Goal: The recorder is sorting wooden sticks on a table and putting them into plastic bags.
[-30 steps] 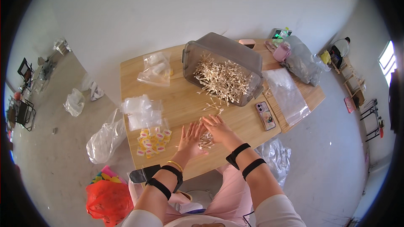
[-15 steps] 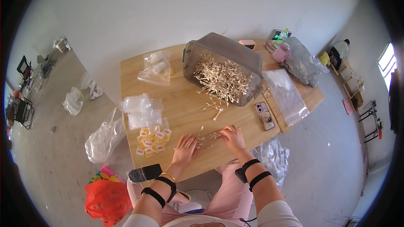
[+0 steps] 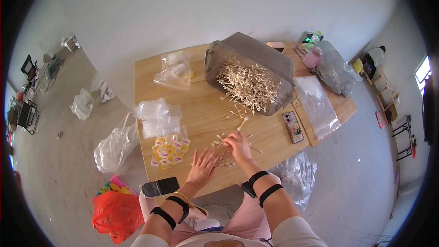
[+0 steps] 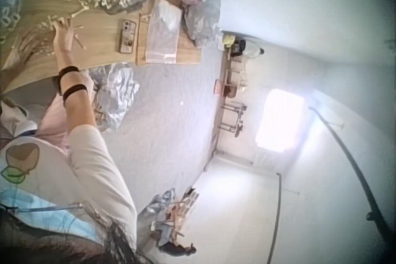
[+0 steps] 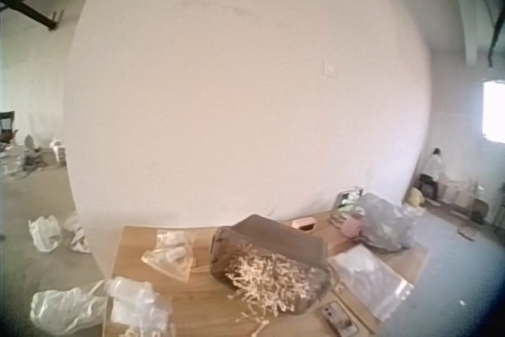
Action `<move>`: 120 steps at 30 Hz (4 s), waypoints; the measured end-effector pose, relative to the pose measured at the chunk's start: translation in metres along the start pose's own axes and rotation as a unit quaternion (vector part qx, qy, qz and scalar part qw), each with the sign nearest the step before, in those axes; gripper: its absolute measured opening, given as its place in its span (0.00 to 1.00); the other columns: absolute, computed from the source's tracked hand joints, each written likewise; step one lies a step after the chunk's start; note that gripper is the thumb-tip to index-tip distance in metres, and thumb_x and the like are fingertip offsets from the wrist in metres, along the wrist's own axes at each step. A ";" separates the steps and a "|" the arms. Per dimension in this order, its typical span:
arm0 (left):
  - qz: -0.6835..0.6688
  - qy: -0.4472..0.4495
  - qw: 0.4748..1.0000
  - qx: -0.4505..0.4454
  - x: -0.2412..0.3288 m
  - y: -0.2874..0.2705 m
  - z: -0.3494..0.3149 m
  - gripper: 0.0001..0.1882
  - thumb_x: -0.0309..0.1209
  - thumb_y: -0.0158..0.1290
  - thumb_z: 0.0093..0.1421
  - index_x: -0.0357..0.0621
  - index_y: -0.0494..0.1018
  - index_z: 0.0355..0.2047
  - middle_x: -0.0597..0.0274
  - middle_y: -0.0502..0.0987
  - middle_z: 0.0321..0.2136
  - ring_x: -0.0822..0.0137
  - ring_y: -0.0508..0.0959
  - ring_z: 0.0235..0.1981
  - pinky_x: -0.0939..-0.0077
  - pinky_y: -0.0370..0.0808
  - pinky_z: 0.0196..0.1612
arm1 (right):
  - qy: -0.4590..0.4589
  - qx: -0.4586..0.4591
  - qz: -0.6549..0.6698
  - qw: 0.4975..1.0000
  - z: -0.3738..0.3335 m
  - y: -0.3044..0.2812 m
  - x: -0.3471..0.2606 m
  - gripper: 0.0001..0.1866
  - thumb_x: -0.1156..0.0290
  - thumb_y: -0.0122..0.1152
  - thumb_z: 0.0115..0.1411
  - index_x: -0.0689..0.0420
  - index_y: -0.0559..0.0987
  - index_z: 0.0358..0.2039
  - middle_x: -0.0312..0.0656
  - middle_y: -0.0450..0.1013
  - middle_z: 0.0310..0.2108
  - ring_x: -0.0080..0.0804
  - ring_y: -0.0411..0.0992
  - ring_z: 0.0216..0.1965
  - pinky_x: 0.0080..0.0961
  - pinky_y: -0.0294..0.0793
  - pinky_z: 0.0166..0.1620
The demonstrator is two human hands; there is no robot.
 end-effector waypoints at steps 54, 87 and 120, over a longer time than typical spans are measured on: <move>-0.131 -0.109 0.984 -0.051 -0.033 0.001 0.017 0.50 0.40 0.68 0.50 0.43 0.54 0.68 0.51 0.70 0.59 0.52 0.65 0.65 0.52 0.52 0.73 | 0.187 0.086 -0.037 0.978 -0.060 -0.037 0.063 0.06 0.70 0.70 0.50 0.53 0.82 0.28 0.42 0.74 0.34 0.47 0.70 0.43 0.42 0.68 0.50; -0.086 -0.113 0.989 -0.032 -0.037 -0.003 0.024 0.40 0.31 0.65 0.51 0.41 0.62 0.63 0.52 0.69 0.56 0.51 0.66 0.63 0.56 0.59 0.70 | 0.114 0.077 0.084 0.987 -0.061 -0.004 -0.017 0.15 0.77 0.49 0.65 0.61 0.74 0.52 0.51 0.71 0.53 0.53 0.66 0.58 0.44 0.64 0.62; 0.161 -0.104 0.972 -0.137 -0.034 0.016 0.058 0.55 0.64 0.46 0.61 0.31 0.44 0.71 0.44 0.48 0.72 0.51 0.44 0.75 0.48 0.34 0.74 | 0.110 0.088 0.046 0.989 -0.060 -0.007 -0.024 0.16 0.76 0.51 0.62 0.61 0.73 0.52 0.47 0.70 0.54 0.46 0.65 0.60 0.45 0.59 0.68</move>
Point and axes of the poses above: each hand's wrist, its own z-axis towards the middle knuckle, its own y-axis out of the palm, x = y × z, the point moved 9 cm from there along z, towards the middle knuckle
